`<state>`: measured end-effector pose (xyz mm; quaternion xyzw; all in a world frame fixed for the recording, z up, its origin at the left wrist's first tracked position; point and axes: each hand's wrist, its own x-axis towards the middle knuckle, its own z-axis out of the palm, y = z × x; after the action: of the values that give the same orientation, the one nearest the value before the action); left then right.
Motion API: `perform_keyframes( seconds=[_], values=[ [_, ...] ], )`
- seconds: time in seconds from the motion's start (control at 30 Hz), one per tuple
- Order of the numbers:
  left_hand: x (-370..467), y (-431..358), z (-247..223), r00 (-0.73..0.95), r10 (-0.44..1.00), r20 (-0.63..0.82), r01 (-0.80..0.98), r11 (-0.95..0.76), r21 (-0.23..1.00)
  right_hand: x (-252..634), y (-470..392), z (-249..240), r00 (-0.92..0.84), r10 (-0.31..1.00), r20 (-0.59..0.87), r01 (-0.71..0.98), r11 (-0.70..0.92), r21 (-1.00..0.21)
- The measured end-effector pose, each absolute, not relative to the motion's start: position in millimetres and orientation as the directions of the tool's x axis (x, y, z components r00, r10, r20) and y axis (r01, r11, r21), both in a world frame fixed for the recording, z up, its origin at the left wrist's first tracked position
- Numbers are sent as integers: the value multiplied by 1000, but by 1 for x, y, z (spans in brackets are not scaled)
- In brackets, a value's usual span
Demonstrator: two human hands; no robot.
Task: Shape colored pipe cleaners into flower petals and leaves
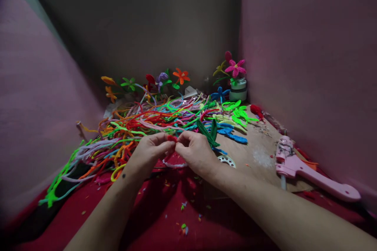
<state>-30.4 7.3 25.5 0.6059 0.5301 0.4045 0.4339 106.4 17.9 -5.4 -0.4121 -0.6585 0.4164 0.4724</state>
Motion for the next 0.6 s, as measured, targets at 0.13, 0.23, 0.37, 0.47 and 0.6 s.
perform_keyframes(
  seconds=[0.13, 0.23, 0.37, 0.47, 0.6],
  values=[
    [-29, 6, 27, 114, 993, 26, 311, -61, 948, 106, 17, -6, -221, 934, 281, 138, 315, -939],
    [-29, 5, 27, 107, 994, 14, 293, -45, 955, 106, 17, -7, -235, 943, 234, 139, 271, -953],
    [-30, 6, 22, 79, 997, 11, 353, -38, 935, 105, 17, -7, -223, 941, 256, 212, 304, -929],
    [-30, 6, 16, 84, 988, 125, 525, -151, 837, 106, 16, -6, -194, 941, 277, 276, 324, -905],
    [-28, 3, 14, 151, 958, 246, 725, -276, 631, 108, 16, -5, -193, 937, 292, 435, 349, -830]
  ],
)
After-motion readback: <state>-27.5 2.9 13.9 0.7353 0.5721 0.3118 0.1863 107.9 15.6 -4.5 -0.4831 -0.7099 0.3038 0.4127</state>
